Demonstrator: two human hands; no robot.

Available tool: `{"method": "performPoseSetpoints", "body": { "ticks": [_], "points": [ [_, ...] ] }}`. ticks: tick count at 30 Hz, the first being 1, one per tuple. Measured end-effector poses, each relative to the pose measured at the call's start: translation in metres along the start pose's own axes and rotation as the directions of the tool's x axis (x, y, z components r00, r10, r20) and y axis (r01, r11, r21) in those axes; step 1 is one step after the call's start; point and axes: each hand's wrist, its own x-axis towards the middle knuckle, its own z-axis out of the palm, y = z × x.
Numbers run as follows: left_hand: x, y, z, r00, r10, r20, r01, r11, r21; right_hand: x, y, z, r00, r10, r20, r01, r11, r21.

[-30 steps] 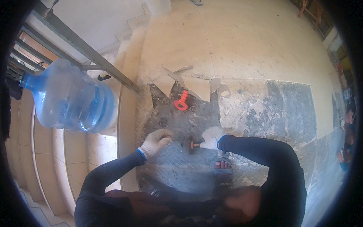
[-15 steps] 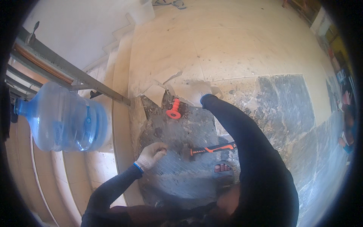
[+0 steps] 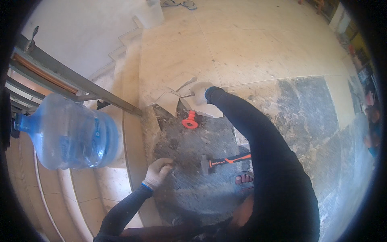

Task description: The person uses a hammer and a red chisel to break and remove floor tiles near a staircase. They repeatedly strike the chisel to fracture tiles and clear debris from the exposed subfloor.

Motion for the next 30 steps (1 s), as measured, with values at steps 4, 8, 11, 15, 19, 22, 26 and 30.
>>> {"method": "performPoseSetpoints", "body": {
  "ticks": [4,8,11,15,19,22,26,30],
  "points": [
    [-0.003,-0.001,0.000,0.997,0.065,0.030,-0.066,0.997,0.048,-0.063,-0.025,-0.029,0.995,0.069,-0.068,-0.068,0.997,0.023],
    [0.005,0.001,0.004,0.976,0.169,0.138,-0.184,0.978,0.101,-0.173,0.002,-0.012,0.929,0.218,-0.299,-0.152,0.962,0.228],
    [0.022,0.009,0.011,0.939,0.273,0.208,-0.295,0.952,0.082,-0.319,0.036,0.036,0.727,0.656,-0.203,-0.066,0.361,0.930],
    [0.053,0.021,-0.001,0.900,0.300,0.317,-0.353,0.927,0.125,-0.578,0.036,0.121,0.675,0.504,-0.539,-0.450,0.860,0.240],
    [0.074,0.014,-0.047,0.848,0.466,0.251,-0.529,0.774,0.348,-0.844,-0.025,0.164,0.053,0.990,-0.131,-0.889,0.107,0.444],
    [0.075,0.006,-0.076,0.898,0.421,-0.132,-0.360,0.872,0.332,-0.946,-0.063,0.174,-0.329,0.944,0.015,-0.876,-0.311,0.368],
    [0.068,0.014,-0.098,0.904,0.326,-0.275,-0.178,0.874,0.451,-0.983,-0.049,0.173,-0.424,0.905,0.024,-0.858,-0.410,0.311],
    [0.057,0.030,-0.122,0.894,0.425,-0.141,-0.239,0.719,0.653,-0.943,0.051,0.131,-0.241,0.964,-0.112,-0.928,-0.195,0.317]
  ]
}}
